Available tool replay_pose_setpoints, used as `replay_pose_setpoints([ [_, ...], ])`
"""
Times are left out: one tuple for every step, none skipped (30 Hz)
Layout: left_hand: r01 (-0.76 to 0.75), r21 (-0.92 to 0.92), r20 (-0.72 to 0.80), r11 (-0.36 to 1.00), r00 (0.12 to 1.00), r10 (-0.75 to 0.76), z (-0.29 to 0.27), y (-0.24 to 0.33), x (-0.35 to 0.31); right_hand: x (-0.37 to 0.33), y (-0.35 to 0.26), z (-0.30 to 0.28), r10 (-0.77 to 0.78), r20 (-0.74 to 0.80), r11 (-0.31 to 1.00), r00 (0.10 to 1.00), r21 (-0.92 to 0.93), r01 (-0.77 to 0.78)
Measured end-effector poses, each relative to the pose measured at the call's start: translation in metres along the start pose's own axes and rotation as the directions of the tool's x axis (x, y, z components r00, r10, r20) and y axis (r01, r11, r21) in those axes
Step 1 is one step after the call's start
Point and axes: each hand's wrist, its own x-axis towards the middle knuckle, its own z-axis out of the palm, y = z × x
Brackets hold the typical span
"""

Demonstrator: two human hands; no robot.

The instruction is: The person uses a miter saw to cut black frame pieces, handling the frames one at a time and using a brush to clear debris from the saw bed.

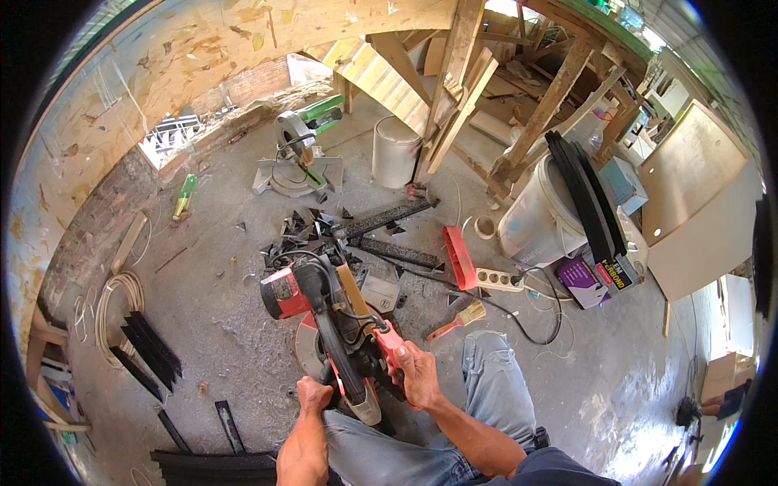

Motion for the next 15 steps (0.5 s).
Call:
replay_pose_setpoints([
  [-0.003,-0.003,-0.006,1.0,1.0,0.003,0.0011,-0.0009,0.0006,-0.0002,-0.0006,0.0,-0.002,-0.001,1.0,1.0,-0.009,0.002],
  [-0.005,-0.006,-0.013,1.0,1.0,0.005,0.0019,-0.0018,0.0011,-0.0003,-0.0008,0.0002,-0.003,-0.002,1.0,1.0,-0.017,0.003],
  [-0.004,-0.005,-0.013,1.0,1.0,0.004,0.0022,-0.0026,0.0014,0.0001,0.0011,0.0002,-0.003,-0.001,1.0,1.0,-0.017,0.003],
  [-0.01,-0.006,-0.014,1.0,1.0,0.01,0.0028,-0.0028,0.0017,0.0009,0.0044,-0.0002,-0.014,-0.002,1.0,1.0,-0.024,0.014],
  [-0.016,-0.007,-0.014,1.0,1.0,0.016,0.0033,-0.003,0.002,0.0011,0.0061,-0.0004,-0.025,-0.003,0.999,1.0,-0.03,0.025],
  [-0.016,-0.007,-0.014,1.0,1.0,0.016,0.0039,-0.0034,0.0025,0.001,0.0065,-0.0005,-0.025,-0.003,0.999,1.0,-0.03,0.025],
  [-0.014,-0.008,-0.014,1.0,1.0,0.013,0.0044,-0.0039,0.0031,0.0009,0.0066,-0.0003,-0.027,-0.004,0.999,1.0,-0.019,0.027],
  [-0.011,-0.008,-0.015,1.0,1.0,0.011,0.005,-0.0045,0.0039,0.0009,0.0066,-0.0001,-0.029,-0.005,1.0,1.0,-0.007,0.029],
  [-0.01,-0.009,-0.015,1.0,1.0,0.01,0.006,-0.0056,0.0052,0.0007,0.0054,-0.0001,-0.029,-0.004,1.0,1.0,-0.008,0.029],
  [-0.01,-0.006,-0.006,1.0,1.0,0.01,0.0071,-0.0066,0.0065,0.0001,0.0037,-0.0003,-0.021,-0.003,1.0,1.0,-0.006,0.021],
  [-0.01,-0.003,0.003,1.0,1.0,0.01,0.0076,-0.0073,0.0072,-0.0001,0.0028,-0.0003,-0.013,-0.003,1.0,1.0,-0.005,0.013],
  [-0.009,-0.003,0.003,1.0,1.0,0.009,0.0075,-0.0076,0.007,-0.0001,0.0039,-0.0001,-0.013,-0.002,1.0,1.0,-0.005,0.013],
  [-0.013,-0.008,0.001,1.0,1.0,0.013,0.0065,-0.0065,0.0061,0.0,0.0058,-0.0002,-0.01,-0.008,1.0,1.0,0.005,0.01],
  [-0.017,-0.013,-0.001,1.0,1.0,0.017,0.0057,-0.0055,0.0051,0.0001,0.0069,-0.0002,-0.007,-0.013,1.0,1.0,0.015,0.008],
  [-0.018,-0.013,-0.002,1.0,1.0,0.018,0.0054,-0.0048,0.0044,0.0,0.0064,-0.0001,-0.008,-0.013,1.0,1.0,0.015,0.008],
])
